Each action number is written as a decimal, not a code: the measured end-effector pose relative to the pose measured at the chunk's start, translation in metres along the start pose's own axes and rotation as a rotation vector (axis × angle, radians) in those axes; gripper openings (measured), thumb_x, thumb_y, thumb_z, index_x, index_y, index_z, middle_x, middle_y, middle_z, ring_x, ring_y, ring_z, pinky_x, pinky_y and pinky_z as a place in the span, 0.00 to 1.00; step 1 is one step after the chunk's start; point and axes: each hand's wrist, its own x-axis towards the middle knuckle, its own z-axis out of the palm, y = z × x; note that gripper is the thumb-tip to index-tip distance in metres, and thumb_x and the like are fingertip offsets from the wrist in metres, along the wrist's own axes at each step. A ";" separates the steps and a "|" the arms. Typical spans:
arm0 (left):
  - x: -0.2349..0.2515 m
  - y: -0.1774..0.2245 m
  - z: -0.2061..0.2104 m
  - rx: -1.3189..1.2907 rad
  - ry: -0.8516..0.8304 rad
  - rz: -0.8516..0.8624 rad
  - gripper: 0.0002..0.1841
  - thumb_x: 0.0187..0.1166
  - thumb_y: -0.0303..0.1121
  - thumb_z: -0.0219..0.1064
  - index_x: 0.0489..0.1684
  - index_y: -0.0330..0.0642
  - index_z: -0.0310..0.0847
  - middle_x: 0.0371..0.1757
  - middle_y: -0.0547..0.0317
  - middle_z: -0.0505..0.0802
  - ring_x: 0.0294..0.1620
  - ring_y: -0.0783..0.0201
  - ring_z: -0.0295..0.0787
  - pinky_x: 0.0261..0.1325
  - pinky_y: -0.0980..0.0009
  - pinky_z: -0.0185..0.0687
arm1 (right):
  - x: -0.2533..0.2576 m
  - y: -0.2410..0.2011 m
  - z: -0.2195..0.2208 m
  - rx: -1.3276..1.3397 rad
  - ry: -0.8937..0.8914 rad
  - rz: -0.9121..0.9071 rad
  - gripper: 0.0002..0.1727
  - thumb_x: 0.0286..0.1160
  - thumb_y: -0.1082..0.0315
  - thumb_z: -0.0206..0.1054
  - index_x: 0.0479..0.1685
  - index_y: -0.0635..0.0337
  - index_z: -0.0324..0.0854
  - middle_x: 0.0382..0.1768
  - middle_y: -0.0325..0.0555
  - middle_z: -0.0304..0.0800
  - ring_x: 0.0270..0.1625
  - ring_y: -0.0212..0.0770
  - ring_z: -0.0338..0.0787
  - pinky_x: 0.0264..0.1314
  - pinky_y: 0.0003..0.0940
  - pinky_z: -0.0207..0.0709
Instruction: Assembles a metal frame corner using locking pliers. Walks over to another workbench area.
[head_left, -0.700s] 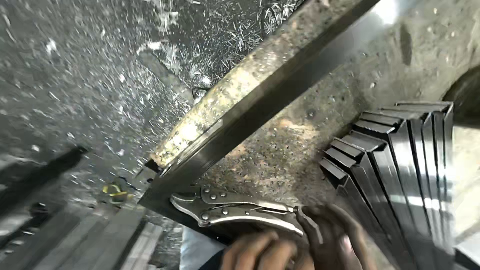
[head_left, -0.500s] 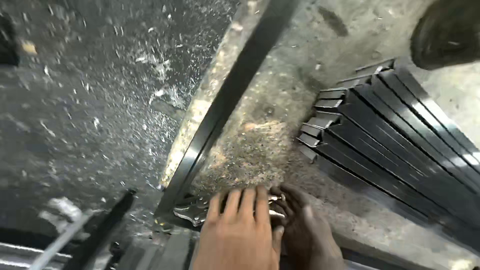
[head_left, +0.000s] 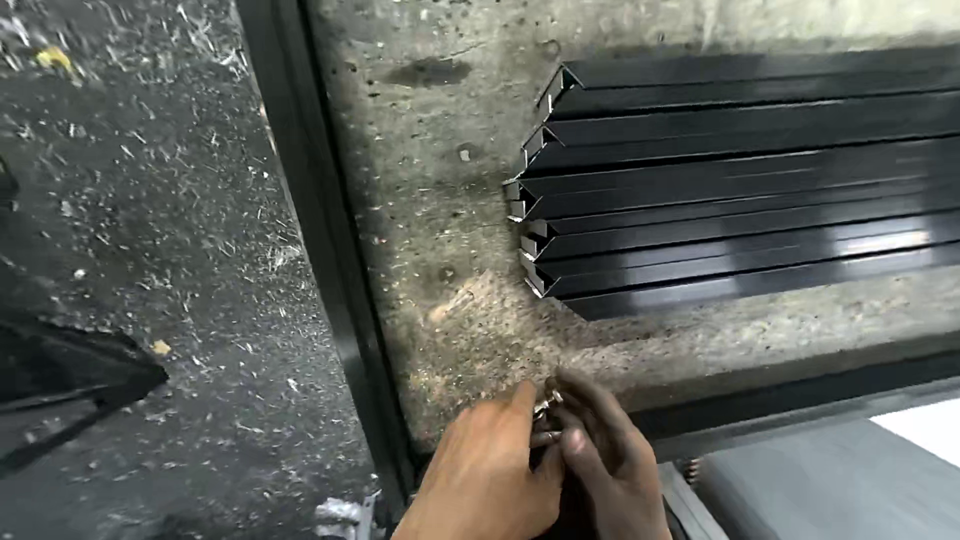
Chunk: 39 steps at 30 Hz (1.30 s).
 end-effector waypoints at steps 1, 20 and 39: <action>0.002 0.001 -0.003 0.028 -0.050 -0.013 0.20 0.72 0.53 0.69 0.51 0.48 0.84 0.32 0.58 0.91 0.36 0.55 0.92 0.37 0.48 0.88 | 0.003 -0.002 0.006 -0.010 0.052 -0.008 0.30 0.88 0.55 0.61 0.72 0.77 0.72 0.61 0.55 0.87 0.61 0.42 0.90 0.65 0.38 0.88; -0.002 0.016 -0.005 0.138 -0.108 -0.131 0.21 0.71 0.49 0.65 0.54 0.46 0.88 0.40 0.49 0.95 0.46 0.44 0.94 0.46 0.42 0.86 | 0.035 -0.023 0.015 -1.240 0.114 -0.415 0.30 0.91 0.49 0.43 0.41 0.51 0.92 0.23 0.39 0.90 0.24 0.41 0.88 0.21 0.43 0.76; 0.004 -0.006 -0.011 -0.049 -0.195 0.006 0.17 0.70 0.47 0.67 0.46 0.44 0.87 0.42 0.47 0.94 0.49 0.44 0.92 0.50 0.41 0.83 | 0.070 -0.083 -0.040 -1.336 -0.918 -0.124 0.29 0.78 0.33 0.60 0.69 0.40 0.83 0.50 0.37 0.92 0.47 0.39 0.92 0.43 0.46 0.88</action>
